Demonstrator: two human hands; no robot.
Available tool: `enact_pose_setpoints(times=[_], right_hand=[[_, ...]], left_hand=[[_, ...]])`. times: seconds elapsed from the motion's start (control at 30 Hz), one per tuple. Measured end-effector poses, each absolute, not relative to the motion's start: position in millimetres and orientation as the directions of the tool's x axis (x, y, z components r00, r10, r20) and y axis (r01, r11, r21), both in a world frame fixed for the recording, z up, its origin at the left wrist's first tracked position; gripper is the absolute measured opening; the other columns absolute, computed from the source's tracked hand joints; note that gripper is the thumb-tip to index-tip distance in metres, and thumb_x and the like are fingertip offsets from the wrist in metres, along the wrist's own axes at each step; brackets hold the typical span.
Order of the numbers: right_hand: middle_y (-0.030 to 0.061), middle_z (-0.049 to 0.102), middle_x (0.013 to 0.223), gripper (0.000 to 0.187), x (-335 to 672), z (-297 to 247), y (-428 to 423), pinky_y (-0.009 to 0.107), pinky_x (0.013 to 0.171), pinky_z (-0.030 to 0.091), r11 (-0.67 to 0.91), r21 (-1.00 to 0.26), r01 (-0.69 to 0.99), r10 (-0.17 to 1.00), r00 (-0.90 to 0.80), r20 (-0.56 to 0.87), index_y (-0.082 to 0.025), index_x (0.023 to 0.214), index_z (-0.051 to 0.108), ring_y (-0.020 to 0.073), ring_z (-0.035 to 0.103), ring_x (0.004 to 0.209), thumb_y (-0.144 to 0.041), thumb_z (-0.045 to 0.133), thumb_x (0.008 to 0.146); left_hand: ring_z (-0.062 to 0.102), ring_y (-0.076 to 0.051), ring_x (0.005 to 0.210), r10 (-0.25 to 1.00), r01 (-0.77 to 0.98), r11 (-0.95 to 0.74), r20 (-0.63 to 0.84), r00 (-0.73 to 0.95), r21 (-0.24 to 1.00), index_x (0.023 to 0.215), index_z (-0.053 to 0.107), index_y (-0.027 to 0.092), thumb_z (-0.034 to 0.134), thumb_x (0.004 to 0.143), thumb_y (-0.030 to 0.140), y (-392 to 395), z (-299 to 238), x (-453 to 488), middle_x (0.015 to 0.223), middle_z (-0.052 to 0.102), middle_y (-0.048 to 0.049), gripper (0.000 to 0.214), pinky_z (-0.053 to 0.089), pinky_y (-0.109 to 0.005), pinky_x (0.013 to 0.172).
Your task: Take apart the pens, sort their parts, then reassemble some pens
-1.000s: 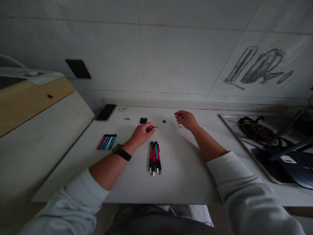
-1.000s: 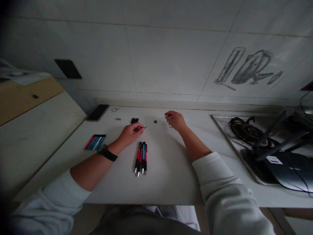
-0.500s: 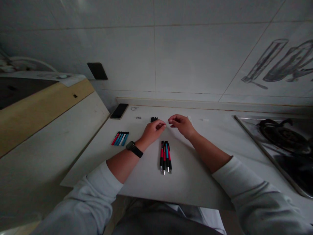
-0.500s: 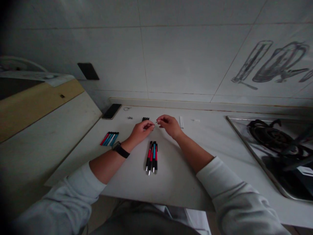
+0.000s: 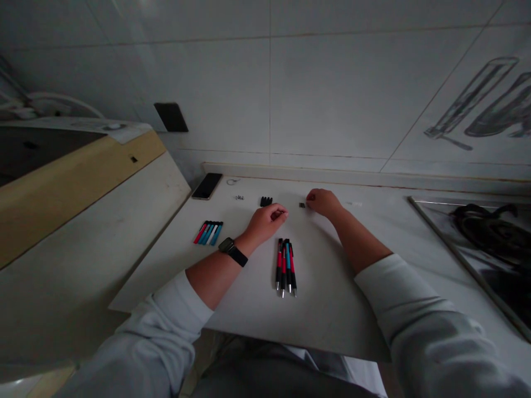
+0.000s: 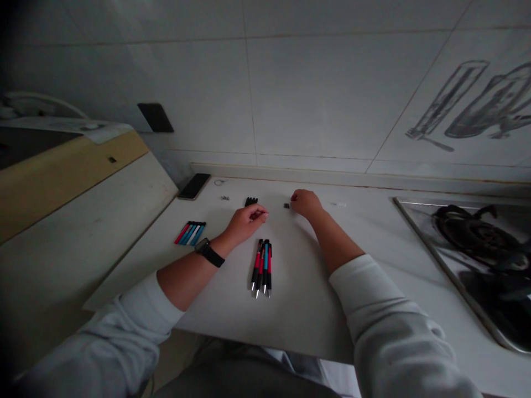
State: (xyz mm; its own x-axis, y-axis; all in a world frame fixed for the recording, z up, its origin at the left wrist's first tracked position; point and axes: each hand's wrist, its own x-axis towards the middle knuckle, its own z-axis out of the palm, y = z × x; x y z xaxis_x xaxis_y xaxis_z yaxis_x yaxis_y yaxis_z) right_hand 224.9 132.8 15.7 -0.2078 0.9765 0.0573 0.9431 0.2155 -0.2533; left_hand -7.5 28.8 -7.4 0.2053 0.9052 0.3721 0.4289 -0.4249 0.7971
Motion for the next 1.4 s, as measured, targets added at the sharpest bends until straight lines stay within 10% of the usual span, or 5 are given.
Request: enact_pose_setpoints(times=[0.33,1.4], right_hand=[[0.0134,0.077,0.109,0.025,216.6,20.1,133.8,0.029,0.083,0.049,0.234,-0.141,0.962,0.972,-0.236,0.000,-0.018,0.100,0.081,0.0254,0.070,0.100,-0.024,0.061,0.088],[0.0058,0.078,0.085,0.022,222.1,19.6,126.5,0.026,0.070,0.045,0.132,-0.368,0.920,0.988,-0.153,-0.026,-0.020,0.090,0.080,0.0174,0.067,0.074,-0.023,0.060,0.083]], left_hand=[[0.068,-0.015,0.078,0.909,0.429,-0.417,0.366,0.201,0.801,0.097,0.071,0.020,0.063,0.094,0.032,28.3,-6.1,-8.2,0.084,0.073,-0.0014,0.015,0.052,-0.026,0.073],[0.061,-0.012,0.073,0.924,0.455,-0.382,0.328,0.196,0.804,0.111,0.069,0.020,0.075,0.087,0.034,30.9,-10.2,-10.7,0.090,0.070,-0.0021,0.028,0.049,-0.026,0.071]])
